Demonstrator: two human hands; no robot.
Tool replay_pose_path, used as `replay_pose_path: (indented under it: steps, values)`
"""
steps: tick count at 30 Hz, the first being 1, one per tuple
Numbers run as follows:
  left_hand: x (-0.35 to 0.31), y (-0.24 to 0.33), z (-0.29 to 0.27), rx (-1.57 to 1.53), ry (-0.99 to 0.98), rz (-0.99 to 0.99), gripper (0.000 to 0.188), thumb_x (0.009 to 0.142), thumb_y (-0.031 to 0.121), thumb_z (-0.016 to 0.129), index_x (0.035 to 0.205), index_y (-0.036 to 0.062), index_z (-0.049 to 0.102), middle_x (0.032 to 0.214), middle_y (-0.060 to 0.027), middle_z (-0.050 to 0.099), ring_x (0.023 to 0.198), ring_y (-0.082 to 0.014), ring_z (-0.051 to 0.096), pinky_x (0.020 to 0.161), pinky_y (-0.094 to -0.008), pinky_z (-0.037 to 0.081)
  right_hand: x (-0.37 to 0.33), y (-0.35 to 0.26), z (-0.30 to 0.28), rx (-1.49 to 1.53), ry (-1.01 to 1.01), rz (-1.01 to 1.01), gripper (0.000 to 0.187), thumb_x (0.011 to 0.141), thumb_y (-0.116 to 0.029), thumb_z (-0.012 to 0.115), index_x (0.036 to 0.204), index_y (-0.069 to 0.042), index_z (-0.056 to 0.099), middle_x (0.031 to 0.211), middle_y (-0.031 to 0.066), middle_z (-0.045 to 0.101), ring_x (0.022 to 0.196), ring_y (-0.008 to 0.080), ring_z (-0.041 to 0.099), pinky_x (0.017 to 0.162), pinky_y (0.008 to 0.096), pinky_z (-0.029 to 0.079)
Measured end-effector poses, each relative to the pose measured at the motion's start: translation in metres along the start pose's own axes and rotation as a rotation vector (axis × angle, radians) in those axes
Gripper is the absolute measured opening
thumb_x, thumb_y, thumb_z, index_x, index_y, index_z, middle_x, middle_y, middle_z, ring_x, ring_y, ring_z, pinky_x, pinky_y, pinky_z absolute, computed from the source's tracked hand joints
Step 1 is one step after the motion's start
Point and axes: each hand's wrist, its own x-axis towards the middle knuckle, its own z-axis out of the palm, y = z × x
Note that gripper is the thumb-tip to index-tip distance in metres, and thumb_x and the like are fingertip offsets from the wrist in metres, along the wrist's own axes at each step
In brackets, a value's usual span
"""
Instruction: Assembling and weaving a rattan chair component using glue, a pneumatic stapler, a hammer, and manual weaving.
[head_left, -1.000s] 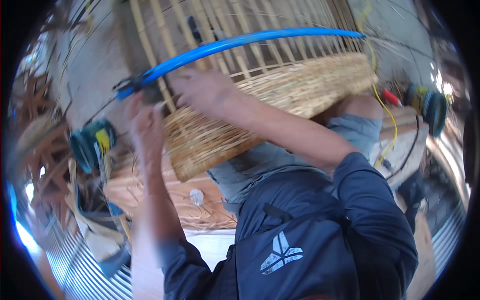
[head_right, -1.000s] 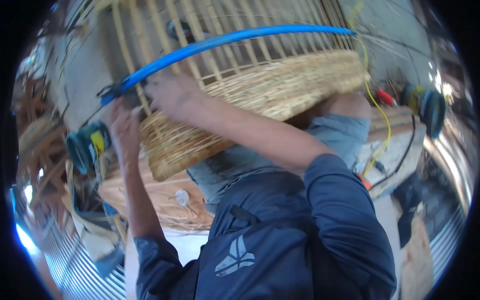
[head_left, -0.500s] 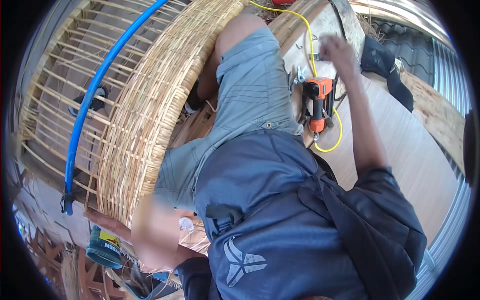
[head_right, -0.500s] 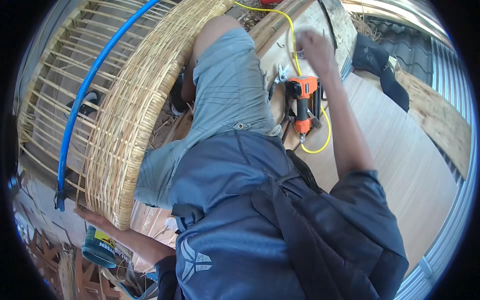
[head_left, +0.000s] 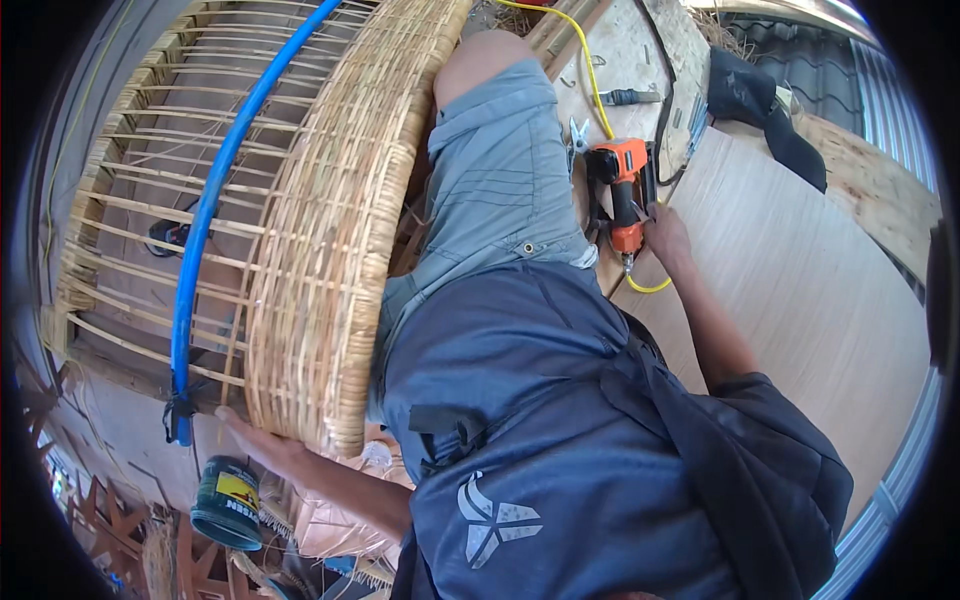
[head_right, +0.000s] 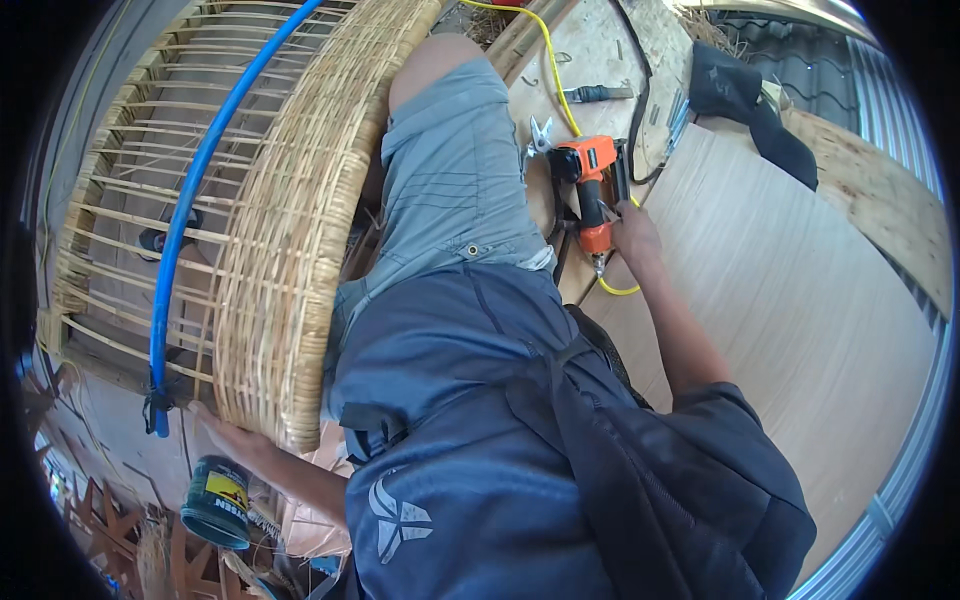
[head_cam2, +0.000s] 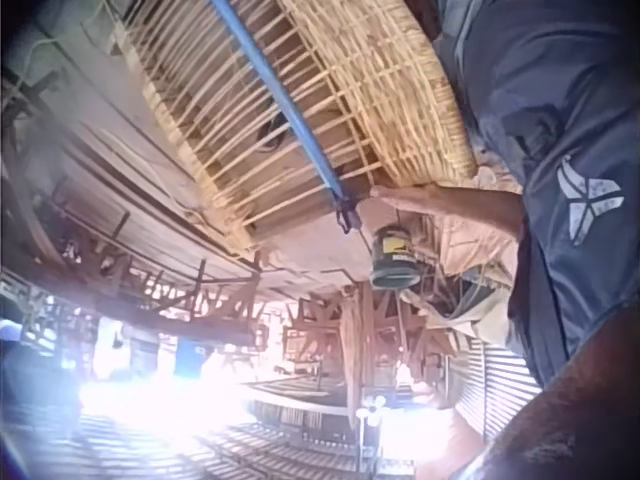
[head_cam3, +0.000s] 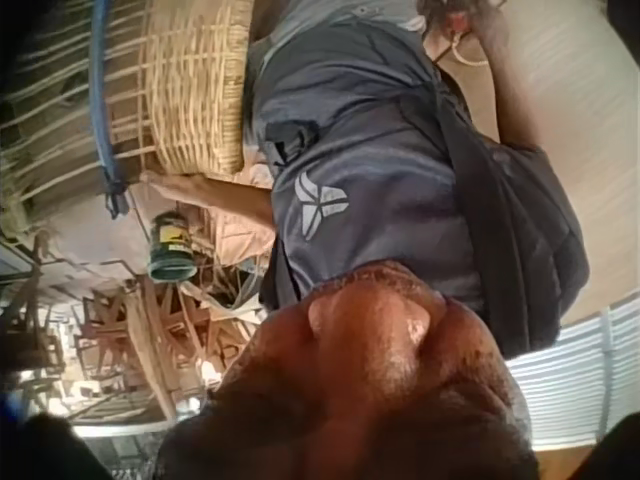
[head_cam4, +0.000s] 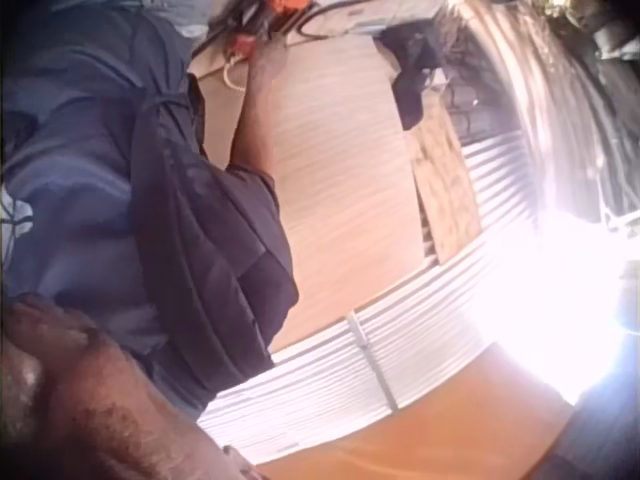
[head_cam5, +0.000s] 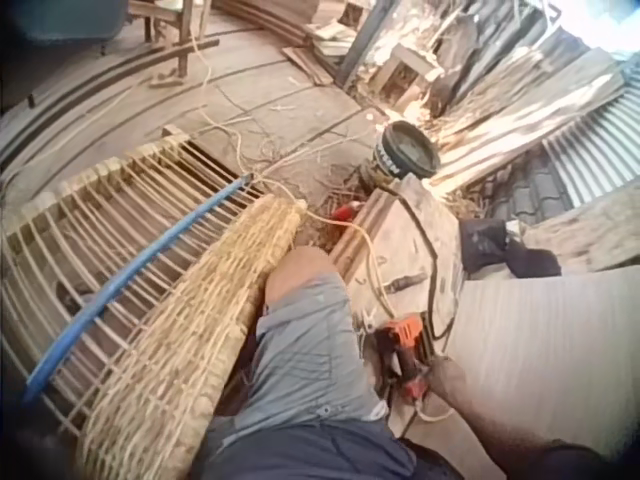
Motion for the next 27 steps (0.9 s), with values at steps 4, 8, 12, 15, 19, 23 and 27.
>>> replay_pose_path:
  steps: [4, 8, 12, 15, 19, 23, 27]
  values:
    - [-0.021, 0.041, 0.009, 0.328, 0.287, -0.042, 0.074, 0.087, 0.046, 0.055, 0.138, -0.0037, 0.033, 0.141, -0.021, 0.035, 0.126, -0.0319, 0.04, 0.107, -0.0382, 0.029, -0.002, 0.015, 0.046, 0.012, -0.096, -0.05, 0.021, 0.079, -0.015, 0.052, 0.095, -0.003, 0.059, 0.089, 0.0252, 0.062, 0.086, 0.0413, 0.06, 0.075, 0.049, 0.047]
    - [0.014, 0.028, -0.013, 0.577, 0.276, 0.469, 0.042, 0.095, 0.021, 0.046, 0.13, -0.0019, 0.043, 0.133, -0.0212, 0.045, 0.123, -0.0323, 0.041, 0.101, -0.0378, 0.033, -0.042, 0.006, 0.027, 0.092, -0.07, -0.112, 0.025, 0.074, -0.017, 0.056, 0.096, -0.006, 0.065, 0.084, 0.0189, 0.065, 0.082, 0.0338, 0.064, 0.07, 0.0411, 0.048]
    - [0.005, 0.026, -0.04, 0.573, 0.284, 0.729, 0.024, 0.092, 0.011, 0.049, 0.111, 0.0006, 0.059, 0.117, -0.0133, 0.056, 0.112, -0.0272, 0.047, 0.096, -0.037, 0.038, -0.075, 0.046, -0.008, 0.39, -0.071, 0.03, 0.03, 0.084, -0.022, 0.055, 0.106, 0.0, 0.054, 0.092, 0.0182, 0.061, 0.087, 0.0284, 0.06, 0.079, 0.0396, 0.045]
    - [0.007, 0.043, -0.067, 0.461, 0.172, 0.726, 0.024, 0.088, 0.003, 0.051, 0.11, 0.0016, 0.061, 0.111, -0.0089, 0.061, 0.106, -0.023, 0.051, 0.093, -0.0351, 0.04, -0.043, 0.022, -0.036, 0.304, 0.312, -0.237, 0.039, 0.089, -0.021, 0.052, 0.121, 0.001, 0.046, 0.098, 0.0172, 0.057, 0.088, 0.0285, 0.057, 0.082, 0.0376, 0.044]
    - [0.019, 0.052, -0.077, 0.333, -0.063, 0.646, 0.019, 0.086, 0.005, 0.054, 0.103, 0.0008, 0.062, 0.103, -0.0094, 0.064, 0.099, -0.0227, 0.056, 0.088, -0.033, 0.043, -0.001, -0.117, -0.128, 0.412, 0.309, -0.29, 0.04, 0.094, -0.024, 0.046, 0.126, 0.0, 0.045, 0.088, 0.0109, 0.056, 0.079, 0.0227, 0.056, 0.072, 0.0339, 0.045]
    - [0.026, 0.051, -0.1, 0.313, -0.248, 0.7, 0.013, 0.082, 0.012, 0.062, 0.089, 0.0009, 0.064, 0.096, -0.0104, 0.065, 0.087, -0.0216, 0.061, 0.079, -0.0308, 0.048, -0.022, -0.294, -0.189, 1.109, 0.035, -0.327, 0.038, 0.095, -0.031, 0.045, 0.122, -0.006, 0.053, 0.069, -0.0014, 0.043, 0.052, 0.0054, 0.041, 0.046, 0.0197, 0.034]
    - [0.045, 0.026, -0.124, 0.041, -0.41, 0.45, 0.034, 0.082, 0.032, 0.066, 0.085, -0.0014, 0.063, 0.098, -0.0141, 0.064, 0.076, -0.0152, 0.059, 0.067, -0.026, 0.047, -0.013, -0.395, -0.19, 0.71, -0.537, -0.49, 0.032, 0.09, -0.033, 0.054, 0.097, -0.002, 0.058, 0.062, -0.0028, 0.044, 0.043, 0.006, 0.04, 0.039, 0.0208, 0.031]
